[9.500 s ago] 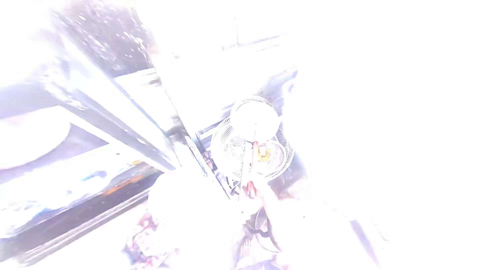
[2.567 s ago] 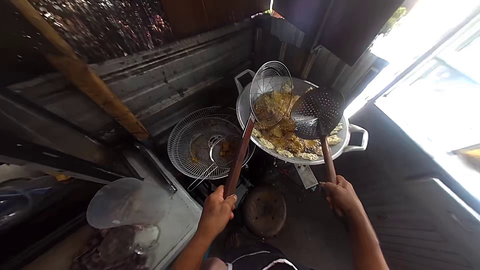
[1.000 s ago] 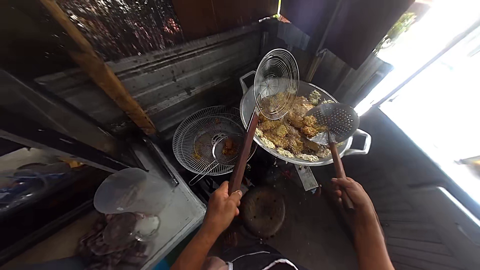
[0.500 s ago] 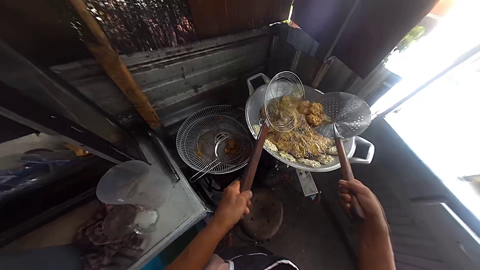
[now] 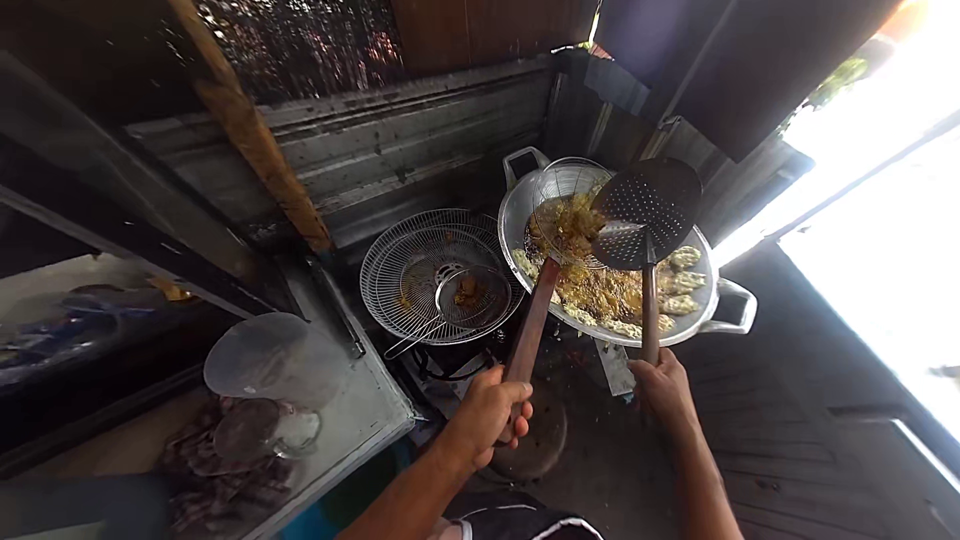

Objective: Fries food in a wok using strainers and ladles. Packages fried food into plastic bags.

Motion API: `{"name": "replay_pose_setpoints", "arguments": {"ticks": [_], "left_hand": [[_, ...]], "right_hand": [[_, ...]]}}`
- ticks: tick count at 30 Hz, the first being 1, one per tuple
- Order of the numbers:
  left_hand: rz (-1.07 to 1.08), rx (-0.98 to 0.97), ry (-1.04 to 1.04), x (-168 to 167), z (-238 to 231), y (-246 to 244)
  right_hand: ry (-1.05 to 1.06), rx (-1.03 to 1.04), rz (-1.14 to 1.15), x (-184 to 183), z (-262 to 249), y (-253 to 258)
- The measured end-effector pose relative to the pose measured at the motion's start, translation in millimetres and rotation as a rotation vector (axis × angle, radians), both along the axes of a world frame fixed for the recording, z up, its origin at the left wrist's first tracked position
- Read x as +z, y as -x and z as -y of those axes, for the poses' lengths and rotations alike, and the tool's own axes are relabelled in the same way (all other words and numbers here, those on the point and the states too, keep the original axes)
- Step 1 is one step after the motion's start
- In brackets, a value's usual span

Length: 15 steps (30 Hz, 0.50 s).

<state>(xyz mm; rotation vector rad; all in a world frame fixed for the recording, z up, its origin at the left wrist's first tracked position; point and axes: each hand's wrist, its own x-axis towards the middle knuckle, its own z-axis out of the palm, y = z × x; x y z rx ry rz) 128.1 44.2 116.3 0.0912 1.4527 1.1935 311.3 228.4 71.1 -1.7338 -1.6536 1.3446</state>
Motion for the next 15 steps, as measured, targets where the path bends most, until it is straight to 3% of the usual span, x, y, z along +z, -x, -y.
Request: {"name": "replay_pose_setpoints", "arguments": {"ticks": [7, 15], "left_hand": [[0.000, 0.009, 0.026, -2, 0, -3], [-0.023, -0.027, 0.001, 0, 2, -10]], "right_hand": [[-0.174, 0.031, 0.282, 2, 5, -11], [-0.188, 0.128, 0.319, 10, 14, -21]]}}
